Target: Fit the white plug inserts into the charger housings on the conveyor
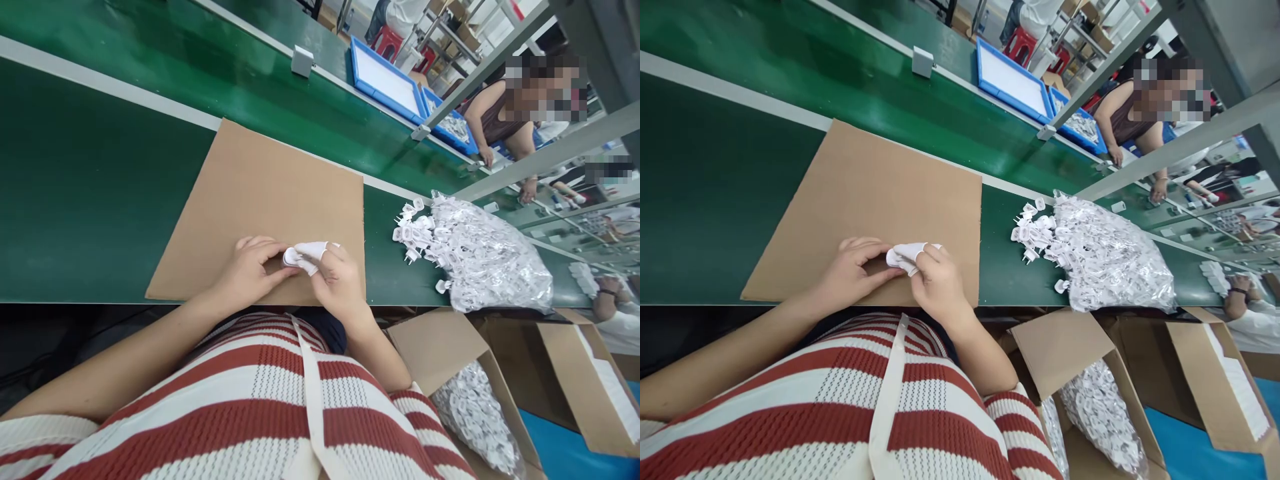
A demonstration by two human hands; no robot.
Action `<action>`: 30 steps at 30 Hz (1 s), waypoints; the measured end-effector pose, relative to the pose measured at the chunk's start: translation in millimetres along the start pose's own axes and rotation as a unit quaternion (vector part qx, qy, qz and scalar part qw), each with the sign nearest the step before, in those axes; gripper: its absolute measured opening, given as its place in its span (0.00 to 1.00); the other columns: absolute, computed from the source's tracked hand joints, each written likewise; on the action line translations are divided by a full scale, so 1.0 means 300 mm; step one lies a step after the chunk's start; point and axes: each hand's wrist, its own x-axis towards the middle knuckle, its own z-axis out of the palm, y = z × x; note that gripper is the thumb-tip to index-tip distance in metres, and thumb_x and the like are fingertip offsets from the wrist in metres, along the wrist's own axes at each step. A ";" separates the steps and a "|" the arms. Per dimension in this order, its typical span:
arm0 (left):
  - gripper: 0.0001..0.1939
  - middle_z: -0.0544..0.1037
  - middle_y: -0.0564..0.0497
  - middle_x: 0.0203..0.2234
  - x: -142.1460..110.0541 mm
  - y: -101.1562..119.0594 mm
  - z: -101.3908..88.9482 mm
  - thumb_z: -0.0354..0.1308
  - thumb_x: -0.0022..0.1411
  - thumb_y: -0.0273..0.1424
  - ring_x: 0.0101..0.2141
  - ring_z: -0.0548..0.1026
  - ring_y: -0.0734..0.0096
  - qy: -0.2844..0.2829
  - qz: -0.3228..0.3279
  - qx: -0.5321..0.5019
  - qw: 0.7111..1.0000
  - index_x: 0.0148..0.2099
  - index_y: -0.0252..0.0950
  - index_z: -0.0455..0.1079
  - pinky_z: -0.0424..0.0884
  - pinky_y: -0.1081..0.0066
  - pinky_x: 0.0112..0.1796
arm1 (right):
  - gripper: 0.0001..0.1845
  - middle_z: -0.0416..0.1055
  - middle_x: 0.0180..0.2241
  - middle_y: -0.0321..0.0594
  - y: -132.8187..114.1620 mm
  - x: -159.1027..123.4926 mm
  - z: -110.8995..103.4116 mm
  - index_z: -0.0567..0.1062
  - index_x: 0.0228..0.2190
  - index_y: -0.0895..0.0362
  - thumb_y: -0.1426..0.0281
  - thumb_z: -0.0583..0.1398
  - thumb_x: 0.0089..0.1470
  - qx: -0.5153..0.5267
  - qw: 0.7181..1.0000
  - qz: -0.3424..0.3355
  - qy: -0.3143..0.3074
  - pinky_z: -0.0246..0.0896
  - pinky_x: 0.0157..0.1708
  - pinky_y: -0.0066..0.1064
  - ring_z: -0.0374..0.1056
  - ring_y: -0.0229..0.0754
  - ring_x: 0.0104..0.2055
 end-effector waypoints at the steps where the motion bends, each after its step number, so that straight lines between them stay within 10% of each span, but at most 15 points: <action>1: 0.22 0.81 0.48 0.46 0.000 0.000 0.000 0.60 0.68 0.54 0.50 0.75 0.53 -0.001 0.001 -0.001 1.000 0.52 0.44 0.78 0.62 0.56 0.56 | 0.19 0.79 0.44 0.42 -0.004 0.005 0.001 0.78 0.50 0.51 0.78 0.55 0.63 -0.021 1.000 -0.001 -0.019 0.71 0.51 0.42 0.73 0.47 0.49; 11: 0.24 0.79 0.49 0.54 -0.002 0.019 -0.015 0.58 0.70 0.51 0.53 0.74 0.54 -0.018 -0.002 -0.026 0.999 0.61 0.46 0.74 0.60 0.55 0.58 | 0.18 0.70 0.35 0.42 -0.059 0.036 -0.014 0.75 0.37 0.54 0.85 0.52 0.54 -0.156 0.985 -0.017 -0.077 0.62 0.37 0.37 0.63 0.48 0.38; 30: 0.23 0.81 0.50 0.49 0.001 0.006 -0.017 0.59 0.71 0.51 0.49 0.76 0.55 -0.012 0.015 -0.002 1.000 0.62 0.49 0.73 0.60 0.56 0.56 | 0.18 0.70 0.36 0.43 -0.037 0.018 0.010 0.75 0.39 0.54 0.84 0.53 0.54 -0.137 0.990 -0.006 -0.041 0.66 0.42 0.40 0.64 0.49 0.41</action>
